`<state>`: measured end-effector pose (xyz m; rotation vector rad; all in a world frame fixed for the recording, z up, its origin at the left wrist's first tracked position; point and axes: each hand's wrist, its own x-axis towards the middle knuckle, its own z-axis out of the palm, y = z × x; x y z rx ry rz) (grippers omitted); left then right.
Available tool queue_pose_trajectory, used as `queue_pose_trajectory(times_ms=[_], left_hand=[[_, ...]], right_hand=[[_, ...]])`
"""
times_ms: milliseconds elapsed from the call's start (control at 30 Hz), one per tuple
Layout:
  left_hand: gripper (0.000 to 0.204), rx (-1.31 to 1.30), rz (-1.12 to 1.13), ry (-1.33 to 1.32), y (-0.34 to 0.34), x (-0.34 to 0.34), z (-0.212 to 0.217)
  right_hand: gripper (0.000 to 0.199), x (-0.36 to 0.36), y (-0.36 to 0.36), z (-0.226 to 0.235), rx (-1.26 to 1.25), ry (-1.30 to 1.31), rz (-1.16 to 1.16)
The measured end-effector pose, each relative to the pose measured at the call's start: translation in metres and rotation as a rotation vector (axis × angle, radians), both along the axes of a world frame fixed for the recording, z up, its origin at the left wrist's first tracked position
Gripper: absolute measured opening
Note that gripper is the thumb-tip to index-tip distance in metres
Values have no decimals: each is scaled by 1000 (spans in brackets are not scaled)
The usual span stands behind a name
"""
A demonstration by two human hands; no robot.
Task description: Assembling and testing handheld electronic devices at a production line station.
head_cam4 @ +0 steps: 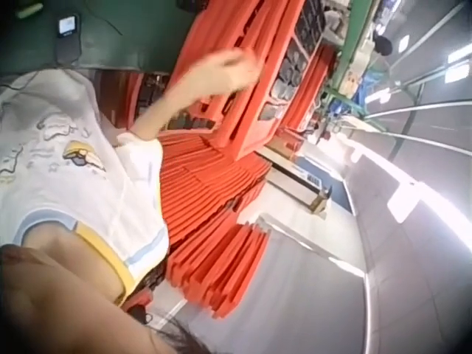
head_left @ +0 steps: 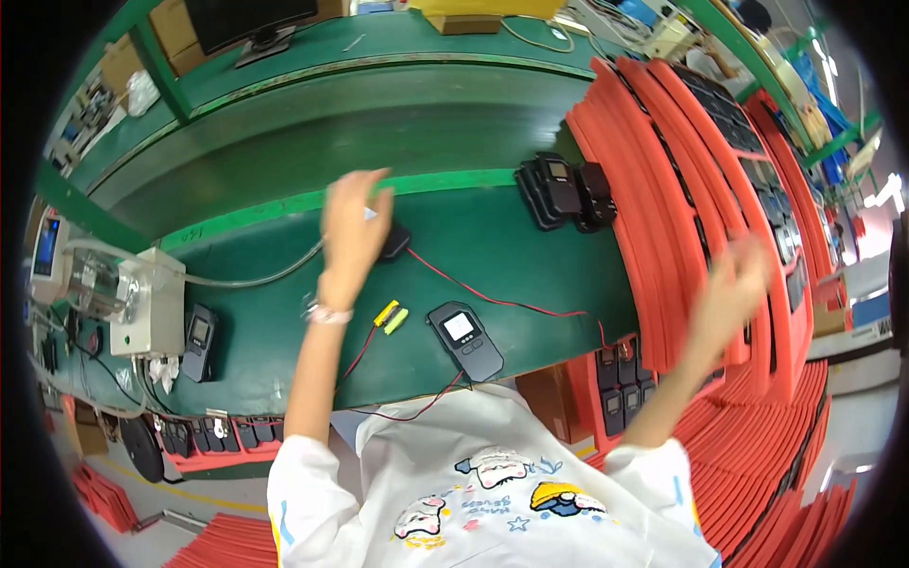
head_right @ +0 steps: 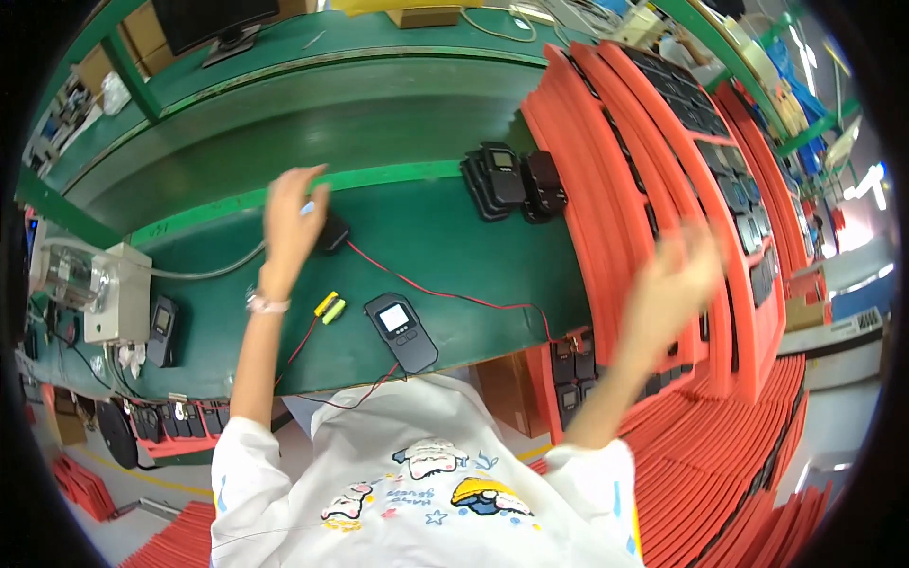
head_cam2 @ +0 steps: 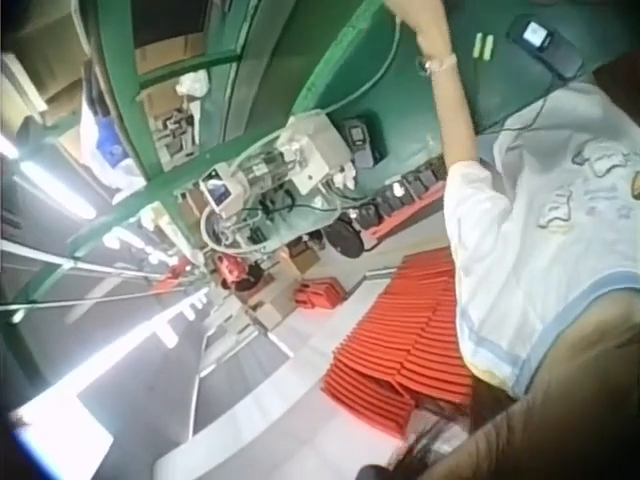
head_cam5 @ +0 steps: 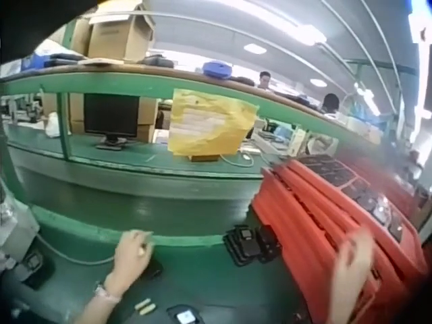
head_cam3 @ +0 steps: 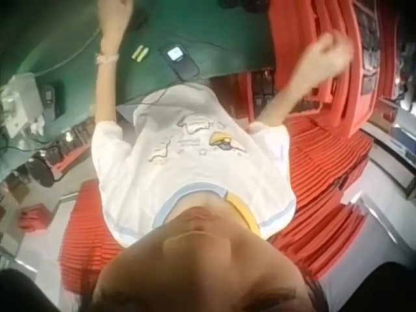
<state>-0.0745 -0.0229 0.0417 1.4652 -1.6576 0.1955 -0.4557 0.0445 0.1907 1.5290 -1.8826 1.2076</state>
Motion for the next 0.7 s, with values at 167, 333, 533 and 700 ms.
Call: queue_pose_trajectory(times_ms=[167, 333, 533, 700], left_hand=[[31, 216, -392, -68, -55, -156, 40], [54, 577, -148, -415, -74, -249, 39], [46, 592, -5, -519, -77, -287, 11], [38, 561, 114, -550, -84, -294, -7]], right_hand=[[29, 200, 31, -146, 459, 143, 1110], [37, 265, 33, -177, 824, 137, 872], [40, 251, 29, -187, 1010, -76, 1029], [38, 246, 32, -178, 1128, -379, 1119]])
